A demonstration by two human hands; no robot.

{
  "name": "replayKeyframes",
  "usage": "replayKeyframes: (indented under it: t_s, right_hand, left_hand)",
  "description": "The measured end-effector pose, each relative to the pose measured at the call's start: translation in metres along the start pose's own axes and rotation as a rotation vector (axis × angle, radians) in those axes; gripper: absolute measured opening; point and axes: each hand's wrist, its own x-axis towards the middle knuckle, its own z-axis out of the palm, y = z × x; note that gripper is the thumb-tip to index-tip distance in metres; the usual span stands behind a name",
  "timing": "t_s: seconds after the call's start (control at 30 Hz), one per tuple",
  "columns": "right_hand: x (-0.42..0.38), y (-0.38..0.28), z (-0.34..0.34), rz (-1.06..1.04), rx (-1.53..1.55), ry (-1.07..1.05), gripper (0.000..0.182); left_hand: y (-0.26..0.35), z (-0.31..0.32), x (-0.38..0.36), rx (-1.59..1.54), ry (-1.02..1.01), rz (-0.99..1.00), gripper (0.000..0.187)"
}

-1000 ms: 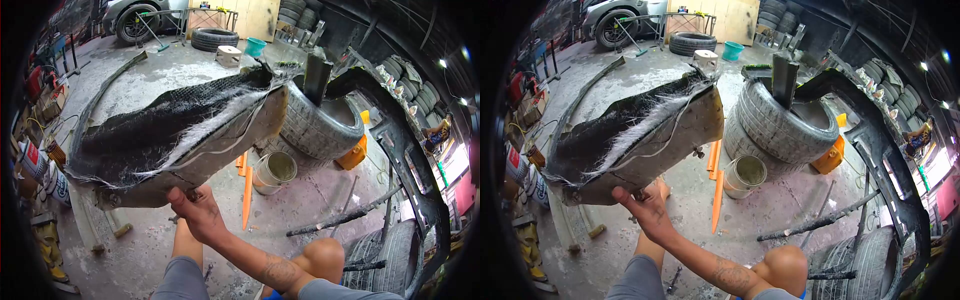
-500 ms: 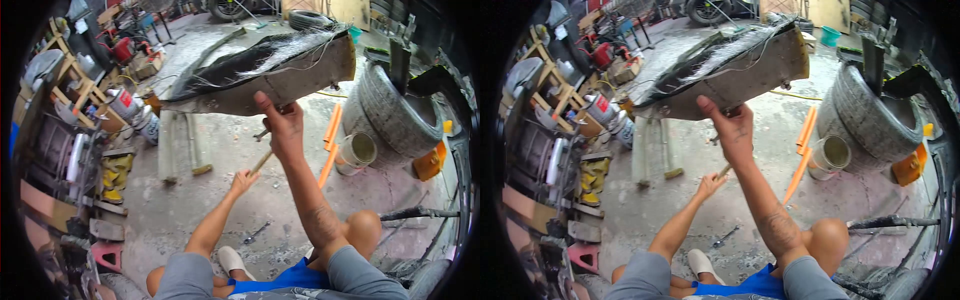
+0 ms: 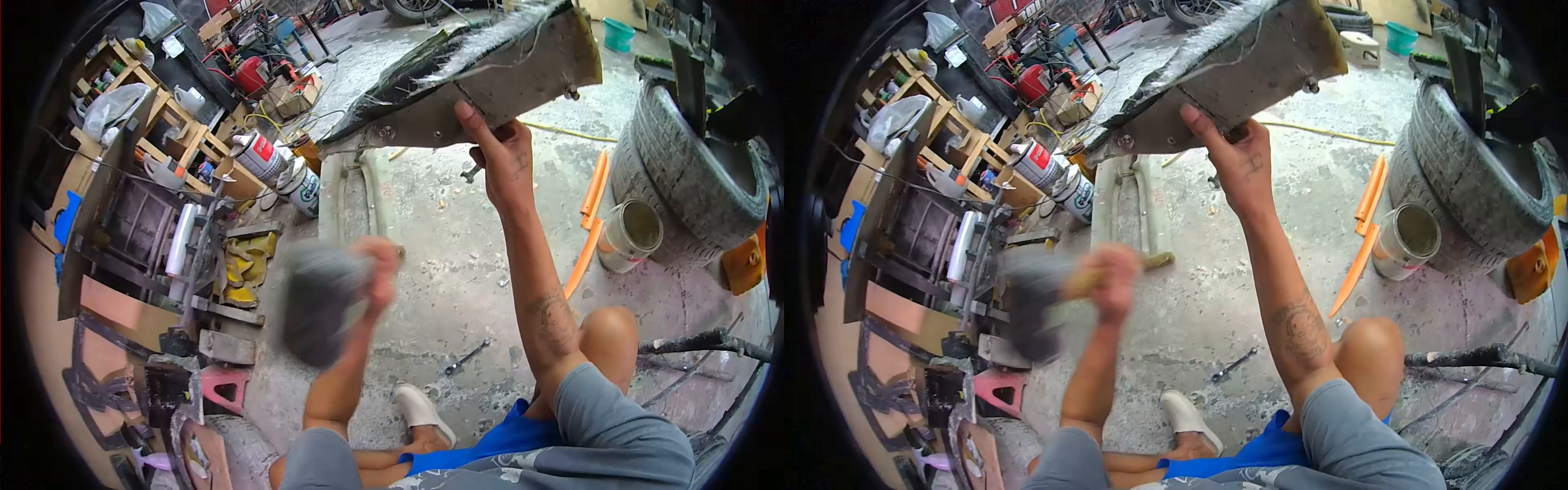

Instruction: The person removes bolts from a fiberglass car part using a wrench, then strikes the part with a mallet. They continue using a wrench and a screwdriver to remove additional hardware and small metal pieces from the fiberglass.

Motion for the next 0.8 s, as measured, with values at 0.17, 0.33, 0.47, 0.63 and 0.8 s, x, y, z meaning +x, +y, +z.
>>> replayKeyframes:
  t_s: [0.17, 0.33, 0.47, 0.63, 0.8]
  right_hand:
    - [0.004, -0.002, 0.008, -0.03, 0.131, -0.012, 0.037]
    - [0.008, -0.009, 0.013, -0.109, 0.132, -0.052, 0.03]
    - [0.009, -0.009, 0.012, -0.102, 0.171, -0.072, 0.027]
    - [0.011, -0.008, 0.009, -0.103, 0.157, -0.091, 0.028]
    - [0.006, -0.01, 0.007, -0.096, 0.215, -0.098, 0.029]
  left_hand:
    - [0.234, -0.061, 0.097, 0.368, 0.302, 0.776, 0.038]
    - [0.4, -0.058, 0.122, 0.563, 0.361, 0.831, 0.043]
    - [0.391, -0.022, 0.121, 0.464, 0.378, 0.661, 0.045]
    - [0.248, 0.03, 0.034, 0.215, 0.35, 0.043, 0.029]
    - [0.166, 0.078, -0.023, -0.285, 0.422, -0.567, 0.023]
